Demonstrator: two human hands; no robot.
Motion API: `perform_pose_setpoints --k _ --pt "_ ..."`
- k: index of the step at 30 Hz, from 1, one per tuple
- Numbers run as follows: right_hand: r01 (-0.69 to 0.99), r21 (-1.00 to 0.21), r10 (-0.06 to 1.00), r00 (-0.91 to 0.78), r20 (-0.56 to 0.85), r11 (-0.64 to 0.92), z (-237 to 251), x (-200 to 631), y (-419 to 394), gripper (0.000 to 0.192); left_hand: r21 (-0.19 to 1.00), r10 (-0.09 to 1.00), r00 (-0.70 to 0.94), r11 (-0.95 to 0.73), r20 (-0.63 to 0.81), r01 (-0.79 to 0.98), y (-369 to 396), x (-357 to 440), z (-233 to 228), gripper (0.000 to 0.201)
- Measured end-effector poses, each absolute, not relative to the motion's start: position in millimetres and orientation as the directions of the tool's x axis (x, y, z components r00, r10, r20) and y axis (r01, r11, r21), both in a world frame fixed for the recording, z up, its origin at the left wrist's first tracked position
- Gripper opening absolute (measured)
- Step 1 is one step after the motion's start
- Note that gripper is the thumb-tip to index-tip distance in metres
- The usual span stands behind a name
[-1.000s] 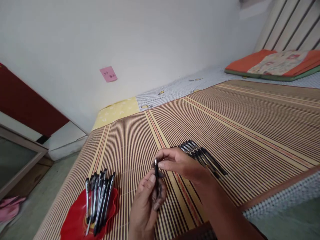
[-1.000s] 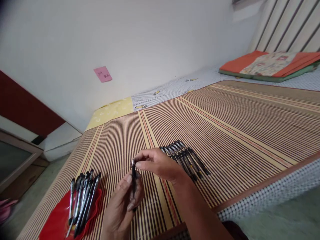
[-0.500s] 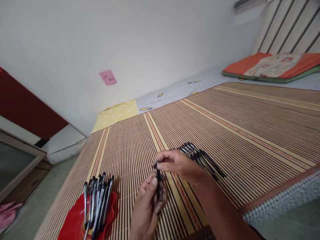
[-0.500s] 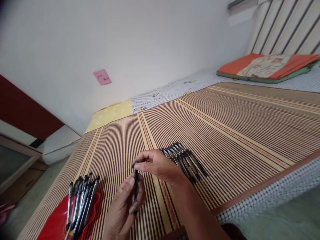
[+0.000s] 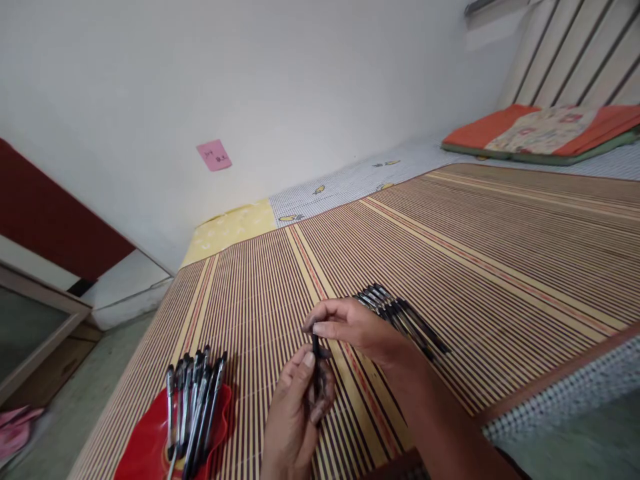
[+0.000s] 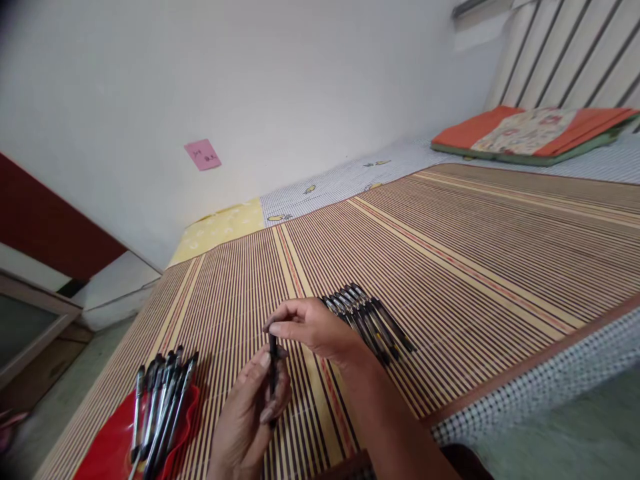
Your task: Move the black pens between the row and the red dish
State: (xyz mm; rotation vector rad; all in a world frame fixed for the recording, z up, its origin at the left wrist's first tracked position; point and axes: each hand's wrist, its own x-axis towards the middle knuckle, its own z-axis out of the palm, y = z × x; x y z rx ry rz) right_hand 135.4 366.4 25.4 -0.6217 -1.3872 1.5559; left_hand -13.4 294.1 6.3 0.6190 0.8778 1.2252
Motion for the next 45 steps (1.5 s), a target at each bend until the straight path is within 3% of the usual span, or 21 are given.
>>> perform_pose_setpoints --k 12,18,28,45 --pt "-0.28 -0.958 0.882 -0.435 0.18 0.057 27.8 137.0 365.8 0.015 0.808 0.968 0.115 0.251 -0.224 -0.533 293.6 -12.7 5.7 0.032" --pt "-0.256 -0.966 0.904 -0.401 0.149 0.046 25.1 135.2 368.4 0.026 0.809 0.967 0.108 0.253 -0.231 -0.53 294.8 -12.4 4.1 0.034" --pt "-0.243 -0.969 0.877 -0.455 0.152 0.041 28.3 139.4 367.5 0.012 0.809 0.972 0.133 0.235 -0.194 -0.539 293.7 -10.5 2.7 0.029" --pt "-0.193 -0.979 0.897 -0.419 0.143 0.066 31.2 139.9 367.0 0.019 0.808 0.97 0.144 0.242 -0.195 -0.537 294.5 -11.4 0.5 0.029"
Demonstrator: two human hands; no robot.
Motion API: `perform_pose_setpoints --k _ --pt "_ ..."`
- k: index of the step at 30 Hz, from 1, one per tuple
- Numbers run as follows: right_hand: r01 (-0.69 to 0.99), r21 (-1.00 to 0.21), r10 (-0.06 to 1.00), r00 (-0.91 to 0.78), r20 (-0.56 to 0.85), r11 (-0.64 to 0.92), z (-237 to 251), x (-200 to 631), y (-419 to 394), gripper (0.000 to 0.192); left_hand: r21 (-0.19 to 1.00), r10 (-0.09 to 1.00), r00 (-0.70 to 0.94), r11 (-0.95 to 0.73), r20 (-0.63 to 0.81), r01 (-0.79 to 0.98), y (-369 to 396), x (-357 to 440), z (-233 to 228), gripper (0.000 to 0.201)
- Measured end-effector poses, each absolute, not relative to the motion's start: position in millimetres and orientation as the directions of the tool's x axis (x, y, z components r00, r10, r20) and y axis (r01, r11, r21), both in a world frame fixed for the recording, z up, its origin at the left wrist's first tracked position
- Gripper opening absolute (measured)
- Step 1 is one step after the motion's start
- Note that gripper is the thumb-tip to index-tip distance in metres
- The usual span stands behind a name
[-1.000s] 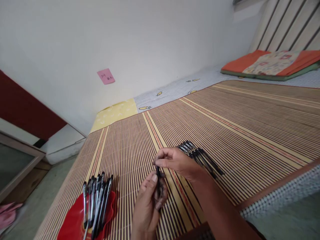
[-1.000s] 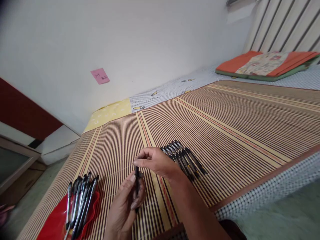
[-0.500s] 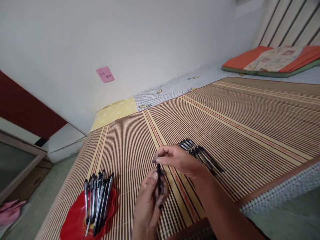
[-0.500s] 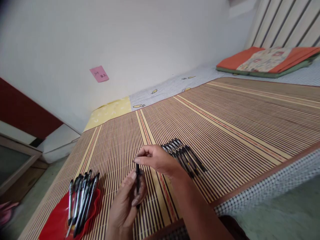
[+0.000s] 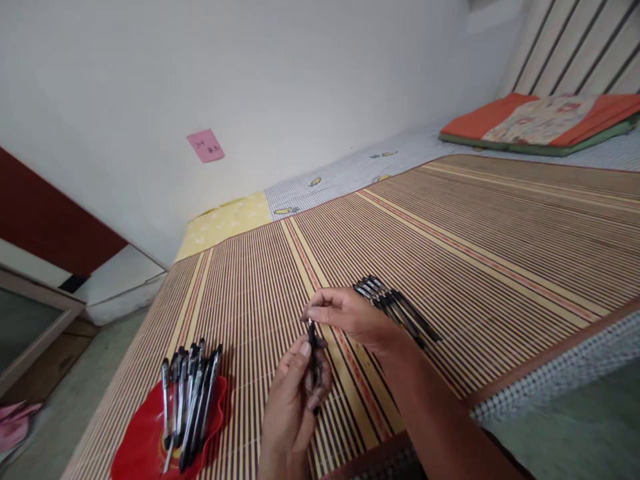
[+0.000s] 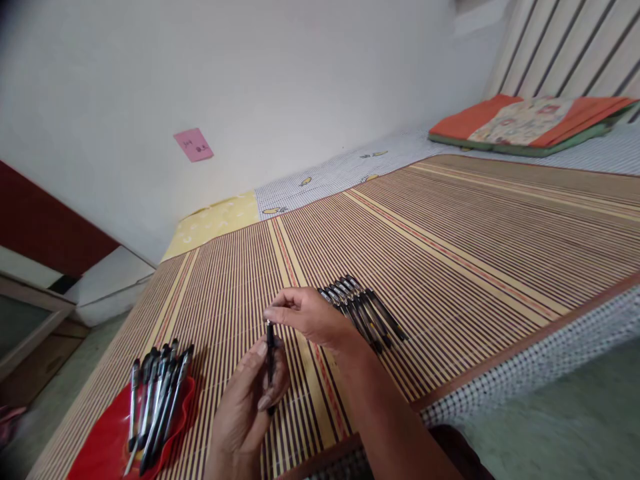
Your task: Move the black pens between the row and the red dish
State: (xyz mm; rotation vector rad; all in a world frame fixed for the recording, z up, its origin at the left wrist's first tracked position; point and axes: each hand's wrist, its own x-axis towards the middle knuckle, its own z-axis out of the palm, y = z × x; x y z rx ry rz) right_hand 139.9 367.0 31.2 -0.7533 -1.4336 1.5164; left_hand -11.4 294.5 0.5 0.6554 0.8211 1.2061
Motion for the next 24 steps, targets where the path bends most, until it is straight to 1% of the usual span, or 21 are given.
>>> perform_pose_setpoints --k 4,7,12,15,19,22,24 --pt "-0.195 -0.977 0.872 -0.46 0.169 0.087 35.1 141.2 365.7 0.015 0.808 0.972 0.146 0.235 -0.184 -0.54 294.8 -11.2 2.1 0.027" --pt "-0.181 -0.981 0.878 -0.455 0.149 0.073 33.9 141.1 366.2 0.014 0.812 0.971 0.147 0.237 -0.186 -0.533 295.3 -10.8 3.0 0.026" --pt "-0.188 -0.98 0.9 -0.414 0.134 0.06 30.8 140.2 367.4 0.02 0.811 0.972 0.152 0.233 -0.178 -0.537 296.1 -10.2 2.3 0.026" --pt "-0.197 -0.978 0.884 -0.443 0.15 0.068 31.1 141.4 367.6 0.019 0.809 0.97 0.159 0.24 -0.182 -0.536 296.1 -9.7 2.4 0.026" --pt "-0.19 -0.98 0.869 -0.471 0.148 0.064 28.8 141.5 368.5 0.015 0.817 0.974 0.134 0.227 -0.184 -0.529 296.7 -8.8 4.4 0.028" --pt "-0.192 -0.979 0.885 -0.443 0.142 0.062 27.0 139.1 368.9 0.017 0.839 0.976 0.081 0.215 -0.201 -0.501 297.6 -8.4 4.6 0.032" --pt "-0.185 -0.979 0.898 -0.412 0.153 0.082 27.0 136.9 368.7 0.02 0.861 0.98 0.018 0.183 -0.199 -0.474 298.0 -7.5 2.8 0.036"
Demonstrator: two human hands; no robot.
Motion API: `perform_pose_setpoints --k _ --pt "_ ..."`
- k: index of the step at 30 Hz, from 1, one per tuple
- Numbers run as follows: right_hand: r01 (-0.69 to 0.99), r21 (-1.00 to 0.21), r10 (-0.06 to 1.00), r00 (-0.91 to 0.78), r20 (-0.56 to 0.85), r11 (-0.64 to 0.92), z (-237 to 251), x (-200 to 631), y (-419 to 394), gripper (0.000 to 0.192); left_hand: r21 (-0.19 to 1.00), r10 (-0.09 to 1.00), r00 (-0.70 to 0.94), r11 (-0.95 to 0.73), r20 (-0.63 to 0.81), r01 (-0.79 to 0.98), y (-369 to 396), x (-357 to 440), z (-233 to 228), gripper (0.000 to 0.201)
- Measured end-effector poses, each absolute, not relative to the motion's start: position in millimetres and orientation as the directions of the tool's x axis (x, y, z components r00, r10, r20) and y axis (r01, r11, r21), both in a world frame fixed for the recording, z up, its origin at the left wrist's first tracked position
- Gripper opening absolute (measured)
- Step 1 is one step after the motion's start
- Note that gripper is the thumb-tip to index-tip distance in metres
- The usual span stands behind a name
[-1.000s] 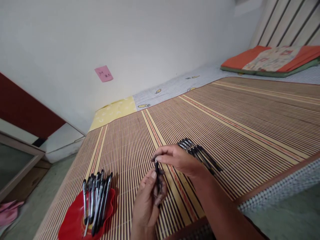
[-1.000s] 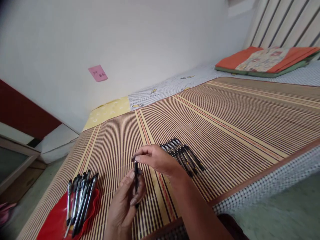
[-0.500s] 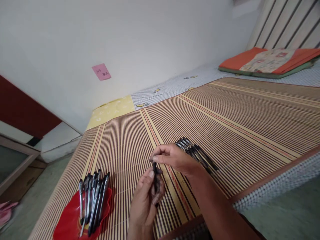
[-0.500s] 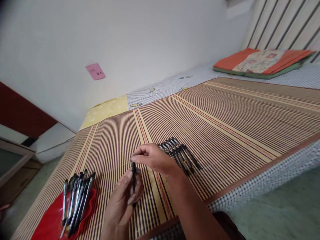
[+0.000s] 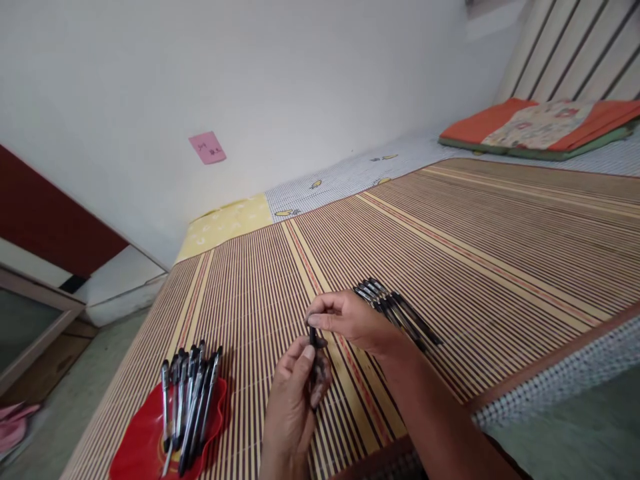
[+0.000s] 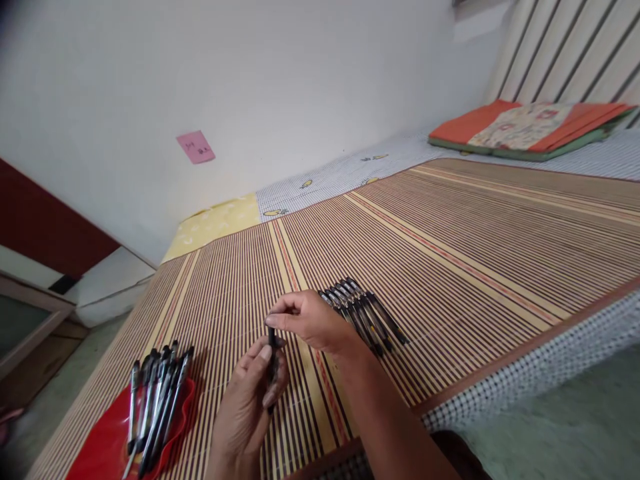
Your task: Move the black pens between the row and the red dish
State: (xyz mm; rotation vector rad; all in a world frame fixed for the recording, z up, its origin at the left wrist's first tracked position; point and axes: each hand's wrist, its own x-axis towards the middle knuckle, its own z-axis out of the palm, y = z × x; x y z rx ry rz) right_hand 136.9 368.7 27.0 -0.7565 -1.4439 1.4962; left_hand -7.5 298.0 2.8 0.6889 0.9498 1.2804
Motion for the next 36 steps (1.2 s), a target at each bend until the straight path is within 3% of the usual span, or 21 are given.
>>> perform_pose_setpoints --k 8,11,14,18,21,25,29,36 --pt "-0.106 -0.985 0.944 -0.285 0.164 0.139 18 123 374 0.022 0.981 0.968 -0.249 -0.017 -0.032 -0.192 297 -1 -4 0.031" --pt "-0.053 -0.99 0.96 -0.242 0.143 0.135 12 108 372 0.021 0.987 0.954 -0.294 0.008 -0.055 -0.158 298 -10 0 0.028" --pt "0.194 -0.966 0.96 -0.254 0.117 0.17 9 88 360 0.032 0.981 0.907 -0.409 0.022 -0.1 -0.192 302 -29 2 0.027" --pt "0.548 -0.78 0.882 -0.472 0.009 0.301 10 69 339 0.029 0.965 0.86 -0.5 -0.035 -0.104 -0.26 308 -50 1 0.029" --pt "0.589 -0.718 0.837 -0.547 -0.016 0.371 11 65 332 0.029 0.952 0.848 -0.521 -0.072 -0.099 -0.298 310 -52 0 0.033" --pt "0.618 -0.698 0.858 -0.513 -0.011 0.361 11 72 336 0.023 0.944 0.86 -0.5 -0.073 -0.104 -0.321 310 -48 1 0.039" --pt "0.695 -0.652 0.918 -0.397 0.003 0.303 11 82 346 0.023 0.919 0.876 -0.458 -0.046 -0.152 -0.392 309 -44 0 0.042" --pt "0.875 -0.435 0.977 -0.191 0.096 0.214 4 97 364 0.027 0.911 0.895 -0.42 -0.04 -0.15 -0.411 310 -42 -2 0.041"
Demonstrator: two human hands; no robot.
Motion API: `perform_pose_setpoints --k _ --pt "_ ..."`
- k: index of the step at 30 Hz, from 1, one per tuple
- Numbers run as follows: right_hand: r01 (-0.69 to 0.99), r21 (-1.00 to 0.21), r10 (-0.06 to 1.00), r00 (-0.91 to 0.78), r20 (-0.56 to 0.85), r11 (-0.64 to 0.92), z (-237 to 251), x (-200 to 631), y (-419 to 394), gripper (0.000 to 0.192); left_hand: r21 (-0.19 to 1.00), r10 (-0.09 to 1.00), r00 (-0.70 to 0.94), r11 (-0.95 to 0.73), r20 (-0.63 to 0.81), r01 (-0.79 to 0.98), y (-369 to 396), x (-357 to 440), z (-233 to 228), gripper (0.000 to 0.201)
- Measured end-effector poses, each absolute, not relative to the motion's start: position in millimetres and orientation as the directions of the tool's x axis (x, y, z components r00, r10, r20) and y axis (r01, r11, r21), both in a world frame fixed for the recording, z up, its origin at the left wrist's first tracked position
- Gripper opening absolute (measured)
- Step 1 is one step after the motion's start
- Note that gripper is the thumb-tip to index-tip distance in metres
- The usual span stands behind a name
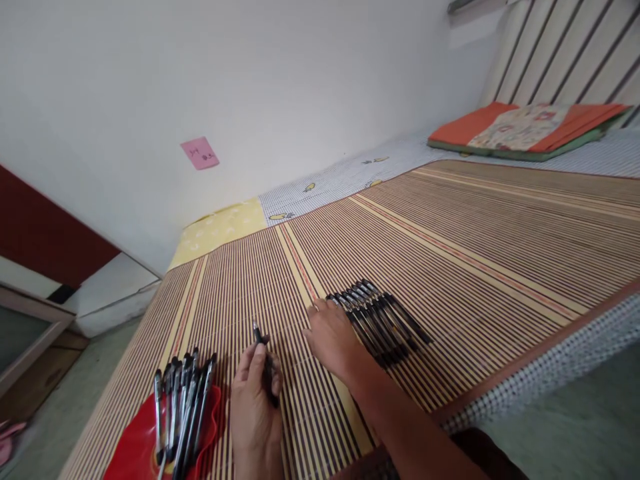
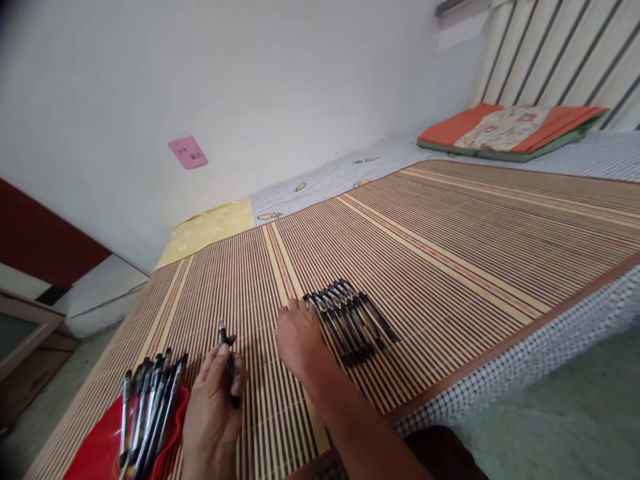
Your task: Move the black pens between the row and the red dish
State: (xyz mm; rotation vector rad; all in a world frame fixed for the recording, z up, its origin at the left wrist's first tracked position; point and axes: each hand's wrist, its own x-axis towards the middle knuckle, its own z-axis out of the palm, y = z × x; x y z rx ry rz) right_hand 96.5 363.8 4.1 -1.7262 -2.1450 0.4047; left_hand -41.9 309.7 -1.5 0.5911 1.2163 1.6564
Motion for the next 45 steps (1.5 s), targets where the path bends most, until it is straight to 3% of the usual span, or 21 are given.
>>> perform_pose_setpoints --k 4,9,13,15,18,21,24,27,30,33,37,41,45 --pt "0.89 -0.407 0.977 -0.209 0.039 0.206 5 98 362 0.032 0.91 0.899 -0.401 -0.007 -0.176 -0.415 310 -41 -2 0.041" --pt "0.867 -0.413 0.946 -0.322 -0.037 0.279 15 101 359 0.021 0.897 0.898 -0.39 0.011 -0.203 -0.441 310 -41 -2 0.041" --pt "0.8 -0.544 0.953 -0.303 -0.003 0.253 16 110 366 0.023 0.894 0.926 -0.324 0.032 -0.194 -0.446 308 -38 -2 0.038" --pt "0.667 -0.698 0.958 -0.27 0.101 0.261 12 114 370 0.024 0.888 0.937 -0.28 0.061 -0.208 -0.456 307 -35 -2 0.037" --pt "0.291 -0.922 0.955 -0.223 0.196 0.257 7 117 376 0.027 0.865 0.95 -0.206 0.11 -0.237 -0.489 306 -31 -2 0.036" --pt "-0.011 -0.992 0.975 -0.184 0.124 0.124 4 119 380 0.029 0.817 0.953 -0.138 0.151 -0.27 -0.557 305 -27 -3 0.036" --pt "-0.081 -0.996 0.982 -0.184 0.048 0.033 4 122 383 0.03 0.763 0.952 -0.08 0.184 -0.295 -0.619 305 -26 -4 0.036" --pt "-0.024 -0.999 0.981 -0.189 0.039 0.035 4 127 382 0.031 0.746 0.949 -0.088 0.178 -0.303 -0.642 308 -29 -6 0.033" --pt "0.21 -0.965 0.979 -0.16 0.124 0.156 3 130 380 0.027 0.743 0.933 -0.158 0.147 -0.323 -0.653 311 -37 -8 0.032" --pt "0.505 -0.835 0.974 -0.171 0.149 0.217 2 129 377 0.025 0.74 0.926 -0.182 0.134 -0.33 -0.659 314 -46 -11 0.039" --pt "0.778 -0.611 0.988 -0.149 0.049 0.147 -3 116 375 0.023 0.745 0.927 -0.178 0.14 -0.33 -0.652 314 -50 -10 0.045" --pt "0.89 -0.428 0.984 -0.18 -0.008 0.159 -8 100 371 0.022 0.752 0.923 -0.167 0.166 -0.346 -0.638 312 -45 -7 0.051" --pt "0.888 -0.429 0.979 -0.2 -0.031 0.168 -16 96 369 0.021 0.768 0.92 -0.183 0.165 -0.345 -0.618 310 -40 -4 0.054"
